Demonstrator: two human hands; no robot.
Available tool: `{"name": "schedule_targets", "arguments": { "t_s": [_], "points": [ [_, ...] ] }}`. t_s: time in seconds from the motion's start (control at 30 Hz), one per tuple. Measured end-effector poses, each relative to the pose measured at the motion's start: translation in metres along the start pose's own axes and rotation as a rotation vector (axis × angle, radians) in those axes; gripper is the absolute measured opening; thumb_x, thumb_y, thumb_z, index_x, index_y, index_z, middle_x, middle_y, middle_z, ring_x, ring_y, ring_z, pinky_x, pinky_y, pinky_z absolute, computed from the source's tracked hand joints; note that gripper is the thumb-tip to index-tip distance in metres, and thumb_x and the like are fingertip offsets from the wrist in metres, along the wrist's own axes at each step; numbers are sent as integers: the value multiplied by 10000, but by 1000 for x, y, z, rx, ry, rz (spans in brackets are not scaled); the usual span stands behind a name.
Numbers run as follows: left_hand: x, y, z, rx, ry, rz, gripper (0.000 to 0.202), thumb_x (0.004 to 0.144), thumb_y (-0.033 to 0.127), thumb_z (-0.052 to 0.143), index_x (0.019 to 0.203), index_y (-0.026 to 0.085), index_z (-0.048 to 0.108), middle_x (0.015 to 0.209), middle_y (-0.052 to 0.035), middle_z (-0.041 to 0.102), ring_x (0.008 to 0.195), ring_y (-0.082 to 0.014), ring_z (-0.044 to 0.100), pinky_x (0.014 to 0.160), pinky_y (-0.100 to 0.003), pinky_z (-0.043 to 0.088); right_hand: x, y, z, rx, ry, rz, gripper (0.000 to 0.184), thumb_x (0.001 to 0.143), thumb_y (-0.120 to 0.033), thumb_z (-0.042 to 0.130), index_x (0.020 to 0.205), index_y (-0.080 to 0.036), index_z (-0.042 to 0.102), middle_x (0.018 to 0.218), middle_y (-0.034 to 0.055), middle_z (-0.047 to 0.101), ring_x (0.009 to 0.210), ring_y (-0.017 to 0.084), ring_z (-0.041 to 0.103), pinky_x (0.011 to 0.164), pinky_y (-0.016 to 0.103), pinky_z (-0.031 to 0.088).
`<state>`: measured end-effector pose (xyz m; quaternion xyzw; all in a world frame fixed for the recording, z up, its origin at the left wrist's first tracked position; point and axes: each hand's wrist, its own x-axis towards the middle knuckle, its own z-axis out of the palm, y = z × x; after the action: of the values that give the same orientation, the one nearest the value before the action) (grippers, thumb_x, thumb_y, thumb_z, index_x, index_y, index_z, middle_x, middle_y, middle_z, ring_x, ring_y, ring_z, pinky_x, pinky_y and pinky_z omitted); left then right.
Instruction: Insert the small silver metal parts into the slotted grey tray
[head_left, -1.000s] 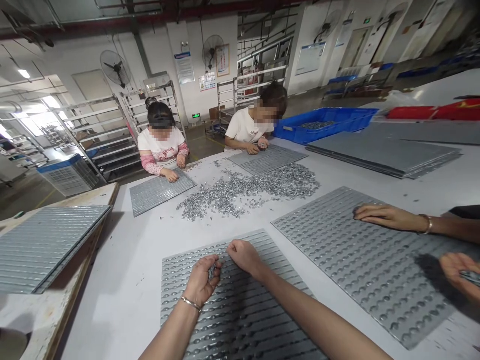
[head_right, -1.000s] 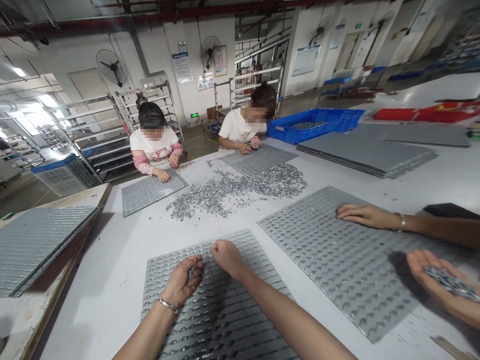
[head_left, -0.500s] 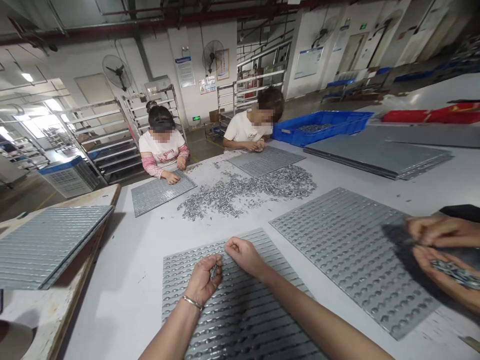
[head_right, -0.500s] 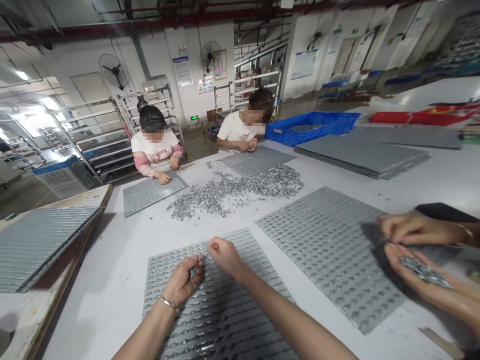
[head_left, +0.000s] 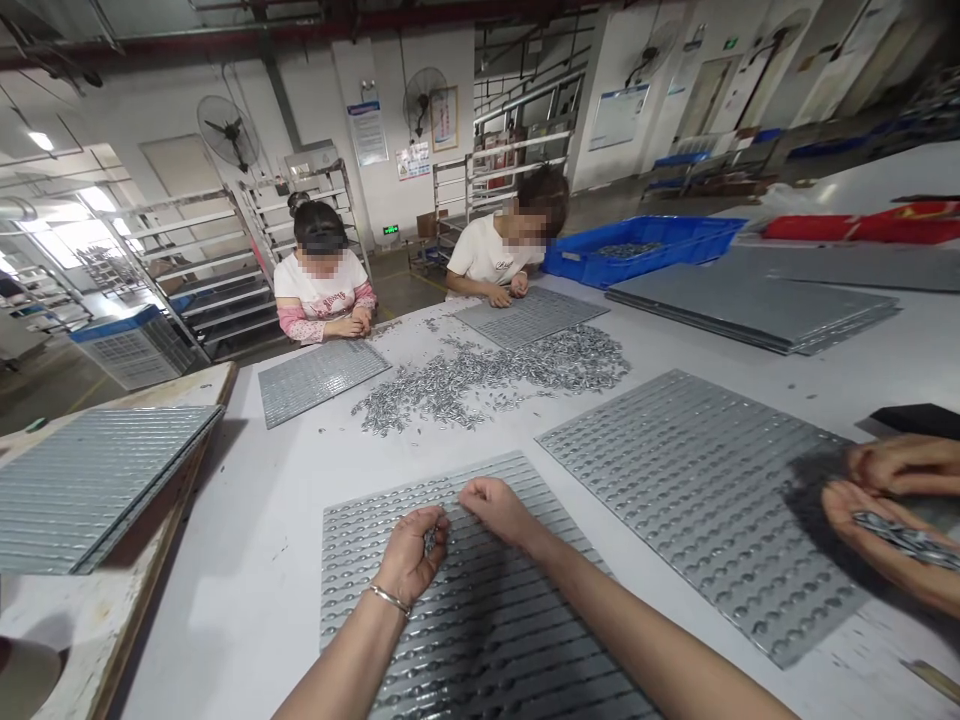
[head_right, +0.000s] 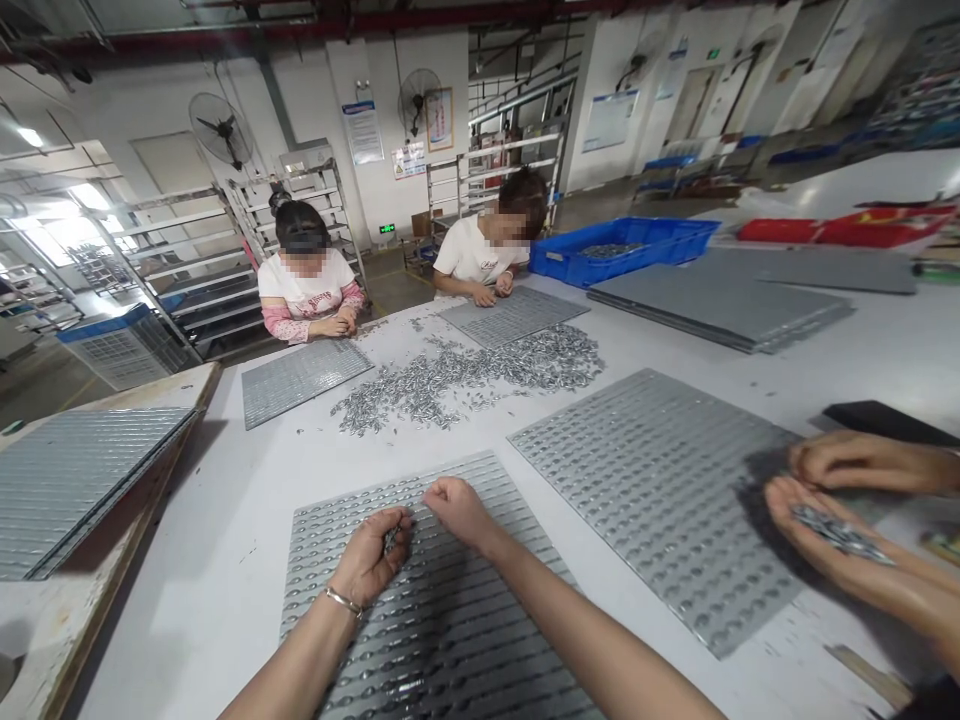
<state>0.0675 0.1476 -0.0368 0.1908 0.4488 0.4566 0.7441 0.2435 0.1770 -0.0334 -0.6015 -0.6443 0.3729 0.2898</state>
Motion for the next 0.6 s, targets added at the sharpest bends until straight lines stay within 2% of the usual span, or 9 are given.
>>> {"name": "schedule_targets", "arguments": {
  "t_s": [0.07, 0.13, 0.3, 0.47, 0.6],
  "points": [
    [1, 2, -3, -19, 26, -22, 192, 716, 101, 745, 888, 98, 659, 727, -37, 622, 539, -73, 523, 430, -150, 301, 12, 3, -2, -110, 58, -3, 210, 852, -212, 503, 673, -182, 608, 676, 18, 665, 694, 159, 590, 653, 234, 398],
    [1, 3, -6, -27, 29, -35, 205, 723, 66, 727, 914, 91, 656, 733, -45, 627, 539, -74, 528, 424, -144, 302, 21, 6, 0, -176, 61, 0, 216, 850, -166, 510, 668, -176, 626, 710, 38, 690, 727, 166, 589, 678, 241, 375],
    [1, 3, -12, -34, 13, -30, 134, 766, 89, 761, 805, 93, 633, 727, -67, 645, 519, -60, 507, 378, -126, 251, 26, 7, 13, -322, 14, 8, 239, 889, -135, 520, 716, -160, 684, 792, 74, 738, 767, 181, 611, 676, 255, 338],
    [4, 3, -12, -40, 59, -39, 148, 756, 28, 736, 858, 103, 660, 820, -103, 694, 638, -101, 636, 416, -120, 356, 30, 5, 17, -393, -7, 30, 211, 892, -128, 533, 785, -154, 713, 883, 103, 761, 850, 201, 649, 701, 259, 350],
    [1, 4, -8, -33, 29, -28, 109, 776, 21, 715, 826, 93, 652, 776, -89, 669, 624, -92, 620, 414, -117, 349, 32, 2, 16, -382, 17, 41, 159, 854, -94, 560, 900, -120, 710, 874, 120, 755, 841, 213, 661, 709, 262, 368]
  ]
}}
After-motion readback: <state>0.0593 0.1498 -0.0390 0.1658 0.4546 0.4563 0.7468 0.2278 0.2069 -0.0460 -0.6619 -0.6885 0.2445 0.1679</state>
